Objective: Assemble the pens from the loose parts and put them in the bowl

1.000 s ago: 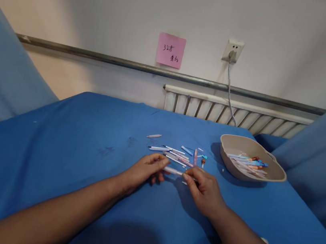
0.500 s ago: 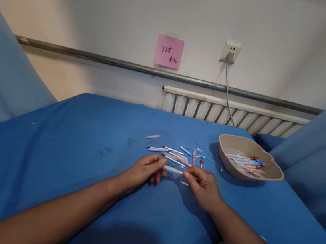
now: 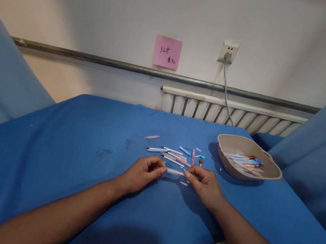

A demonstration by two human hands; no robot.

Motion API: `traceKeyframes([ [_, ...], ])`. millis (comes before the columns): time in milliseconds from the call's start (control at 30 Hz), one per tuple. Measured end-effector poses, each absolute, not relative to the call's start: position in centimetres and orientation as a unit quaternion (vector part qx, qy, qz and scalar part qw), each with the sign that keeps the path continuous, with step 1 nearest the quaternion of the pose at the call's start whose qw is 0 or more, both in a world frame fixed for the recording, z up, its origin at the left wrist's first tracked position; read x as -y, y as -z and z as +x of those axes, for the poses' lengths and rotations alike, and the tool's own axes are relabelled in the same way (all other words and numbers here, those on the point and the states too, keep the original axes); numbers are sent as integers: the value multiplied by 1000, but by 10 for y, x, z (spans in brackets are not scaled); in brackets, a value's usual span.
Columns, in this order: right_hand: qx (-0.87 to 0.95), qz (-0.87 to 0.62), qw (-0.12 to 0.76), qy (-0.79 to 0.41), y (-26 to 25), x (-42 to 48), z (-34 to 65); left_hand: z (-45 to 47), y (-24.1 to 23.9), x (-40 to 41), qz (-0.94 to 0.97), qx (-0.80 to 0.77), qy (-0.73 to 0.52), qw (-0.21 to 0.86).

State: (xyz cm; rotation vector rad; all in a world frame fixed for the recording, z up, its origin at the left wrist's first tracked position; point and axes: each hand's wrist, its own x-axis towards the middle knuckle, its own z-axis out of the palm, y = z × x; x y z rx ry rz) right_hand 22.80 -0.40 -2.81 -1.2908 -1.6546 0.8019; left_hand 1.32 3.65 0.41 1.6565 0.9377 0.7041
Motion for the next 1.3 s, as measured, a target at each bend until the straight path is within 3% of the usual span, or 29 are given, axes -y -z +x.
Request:
traceKeyframes([
  [233,684,-519,439,-265,27,0,226,11,1,-43,647,-409,-325,555],
  [467,823,-479,299,-52,-3,1,240,13,0,-41,657,-390,-336,551],
  [633,728,-619,274,106,-21,-14,312,13,3,-48,657,-409,-327,542],
  [900,575,-797,167,82,-4,-20,395,13,16,-60,675,-425,-318,512],
  [1133,556,-812,163,69,1,-19,398,8,22,-66,705,-455,-356,413],
  [1300,623,-697,312,166,-2,-16,357,-6,26,-82,743,-487,-370,270],
])
